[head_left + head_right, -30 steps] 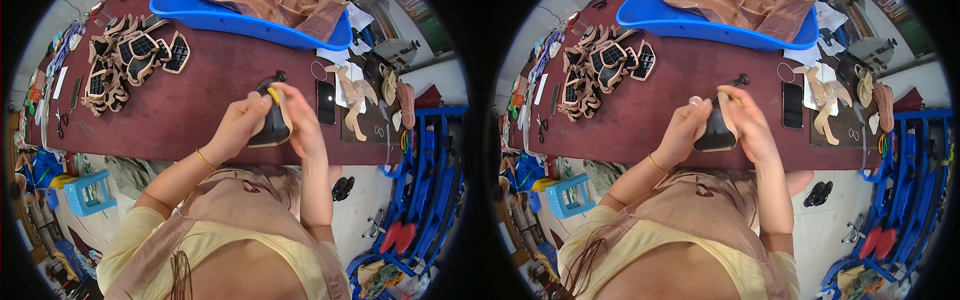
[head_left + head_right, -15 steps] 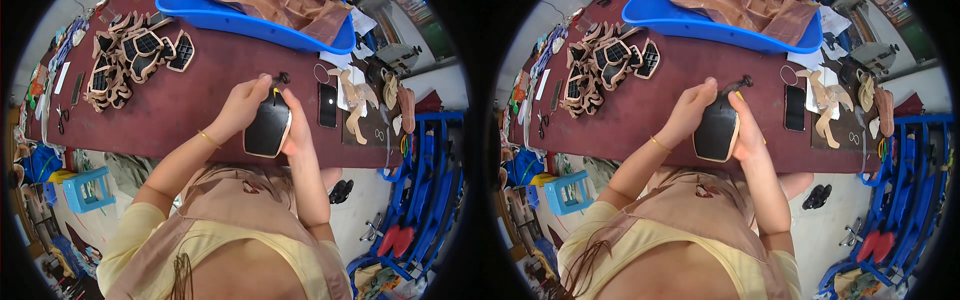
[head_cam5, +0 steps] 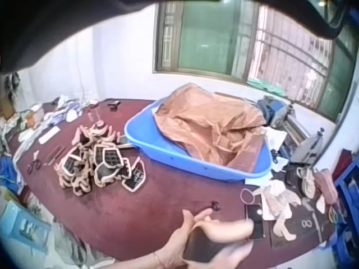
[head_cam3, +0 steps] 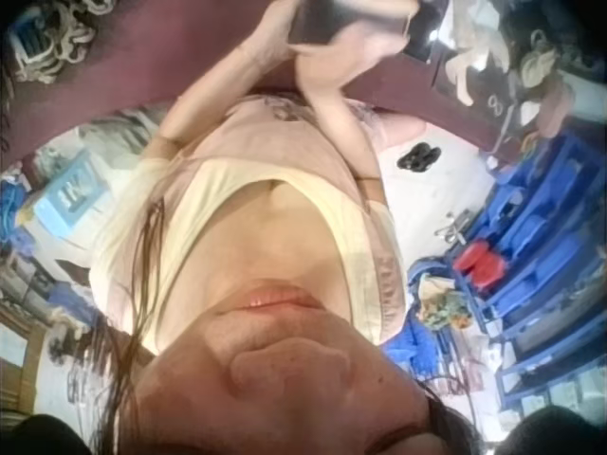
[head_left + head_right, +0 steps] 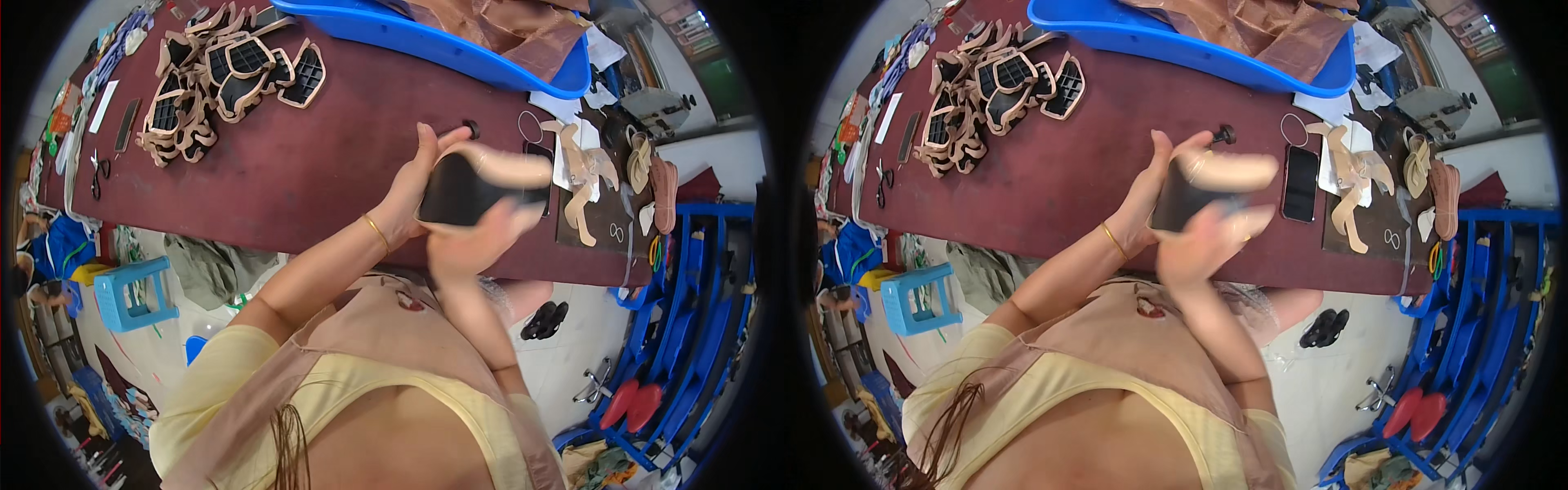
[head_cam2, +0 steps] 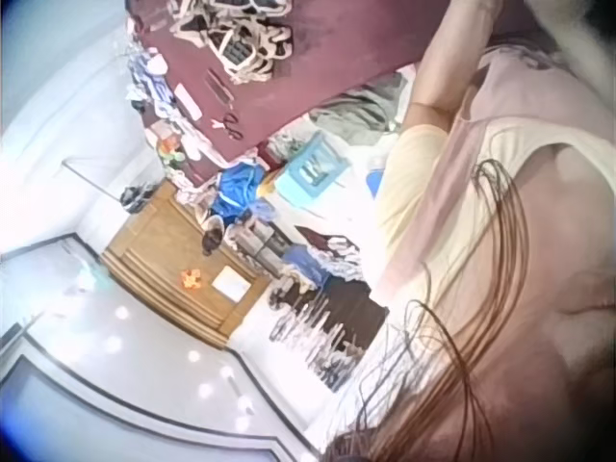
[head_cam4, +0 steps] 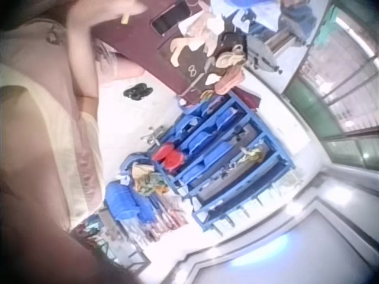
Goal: The recorder is attaching a sole component to a shoe upper using manual pressure and a hammer.
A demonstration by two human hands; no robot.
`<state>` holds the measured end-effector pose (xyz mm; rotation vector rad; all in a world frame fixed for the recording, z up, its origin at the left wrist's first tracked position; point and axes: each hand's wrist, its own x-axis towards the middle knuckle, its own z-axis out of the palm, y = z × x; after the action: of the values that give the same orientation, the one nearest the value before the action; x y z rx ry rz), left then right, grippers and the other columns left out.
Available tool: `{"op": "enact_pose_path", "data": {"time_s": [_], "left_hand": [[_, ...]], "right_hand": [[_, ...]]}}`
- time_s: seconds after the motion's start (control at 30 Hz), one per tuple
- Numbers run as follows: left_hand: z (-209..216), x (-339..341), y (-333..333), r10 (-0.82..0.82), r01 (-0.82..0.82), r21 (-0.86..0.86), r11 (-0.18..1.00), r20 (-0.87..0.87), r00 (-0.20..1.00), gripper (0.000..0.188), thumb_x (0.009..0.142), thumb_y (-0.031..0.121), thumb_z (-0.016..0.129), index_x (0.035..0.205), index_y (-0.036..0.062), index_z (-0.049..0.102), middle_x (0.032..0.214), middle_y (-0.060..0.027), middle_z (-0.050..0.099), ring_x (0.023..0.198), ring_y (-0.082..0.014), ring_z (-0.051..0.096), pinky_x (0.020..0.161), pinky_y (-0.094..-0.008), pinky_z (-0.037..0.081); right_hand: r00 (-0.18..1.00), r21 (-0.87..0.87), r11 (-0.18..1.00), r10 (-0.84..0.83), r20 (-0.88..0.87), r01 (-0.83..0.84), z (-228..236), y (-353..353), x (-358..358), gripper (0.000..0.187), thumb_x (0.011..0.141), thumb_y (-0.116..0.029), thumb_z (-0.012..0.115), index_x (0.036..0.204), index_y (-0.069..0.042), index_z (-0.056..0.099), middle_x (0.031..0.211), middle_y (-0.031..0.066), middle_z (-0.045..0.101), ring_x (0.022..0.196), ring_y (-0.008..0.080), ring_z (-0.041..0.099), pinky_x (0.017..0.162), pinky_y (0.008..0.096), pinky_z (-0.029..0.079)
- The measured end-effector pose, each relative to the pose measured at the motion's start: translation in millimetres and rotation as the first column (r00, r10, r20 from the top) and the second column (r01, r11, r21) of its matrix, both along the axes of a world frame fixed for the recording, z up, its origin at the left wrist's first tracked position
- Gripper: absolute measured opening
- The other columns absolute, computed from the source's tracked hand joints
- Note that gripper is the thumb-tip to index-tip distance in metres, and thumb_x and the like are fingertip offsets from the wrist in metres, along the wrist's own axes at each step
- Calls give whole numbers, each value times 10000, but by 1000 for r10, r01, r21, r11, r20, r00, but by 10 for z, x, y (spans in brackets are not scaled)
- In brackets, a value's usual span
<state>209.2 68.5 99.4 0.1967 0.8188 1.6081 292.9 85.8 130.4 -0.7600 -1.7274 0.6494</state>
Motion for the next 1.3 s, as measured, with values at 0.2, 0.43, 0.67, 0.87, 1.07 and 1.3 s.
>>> {"op": "enact_pose_path", "data": {"time_s": [0.2, 0.43, 0.67, 0.87, 1.07, 1.3], "left_hand": [[-243, -101, 126, 83, -69, -283, 957, 37, 996, 698, 864, 719, 321, 1070, 97, 561, 970, -31, 592, 851, -111, 540, 735, -286, 421], [-61, 4, -286, 226, -26, 259, 966, -786, 575, 763, 815, 156, 694, 1429, 38, 255, 1436, -138, 331, 1339, -241, 308, 1102, -369, 241], [76, -433, -420, -315, 192, 266, 945, 572, 758, 831, 871, 708, 326, 1299, 7, 449, 1238, -178, 541, 1149, -279, 536, 982, -423, 437], [382, -584, -405, -19, -15, 227, 974, 148, 989, 921, 844, 757, 260, 1288, -26, 455, 1129, -213, 600, 987, -311, 630, 861, -446, 527], [404, -422, -381, -11, 43, 153, 987, -206, 979, 846, 883, 702, 295, 1263, -30, 481, 1060, -140, 621, 902, -207, 633, 767, -314, 543], [445, -477, -353, 70, -8, 209, 978, -293, 954, 820, 906, 668, 312, 1249, -53, 494, 1044, -128, 623, 922, -186, 623, 819, -295, 509]], "right_hand": [[957, 299, 921, 191, 216, -251, -929, -219, 77, 376, 766, -361, 601, 988, -58, 576, 964, 115, 577, 850, 330, 589, 718, 382, 476], [504, -554, 543, -256, -825, -631, 35, 315, -6, 495, 918, -438, 380, 1195, -41, 487, 1159, 103, 574, 1062, 251, 575, 906, 402, 474], [637, -23, 699, 665, 390, -715, -96, 374, 387, 280, 726, -86, 670, 985, -51, 569, 1018, 138, 550, 960, 286, 560, 887, 359, 444], [842, -683, 555, 512, -169, -475, -256, 211, 378, 168, 873, -128, 595, 1006, -31, 566, 1091, 71, 530, 1013, 162, 529, 881, 310, 428], [649, -842, 370, 760, 32, -393, -338, 125, 356, 355, 1001, -269, 396, 812, -4, 538, 689, 19, 522, 662, 116, 480, 648, 265, 406], [559, -846, -85, 715, -420, -527, -285, 112, 446, 331, 1007, -256, 379, 772, -41, 469, 668, 21, 448, 669, 143, 477, 719, 334, 477]]}}
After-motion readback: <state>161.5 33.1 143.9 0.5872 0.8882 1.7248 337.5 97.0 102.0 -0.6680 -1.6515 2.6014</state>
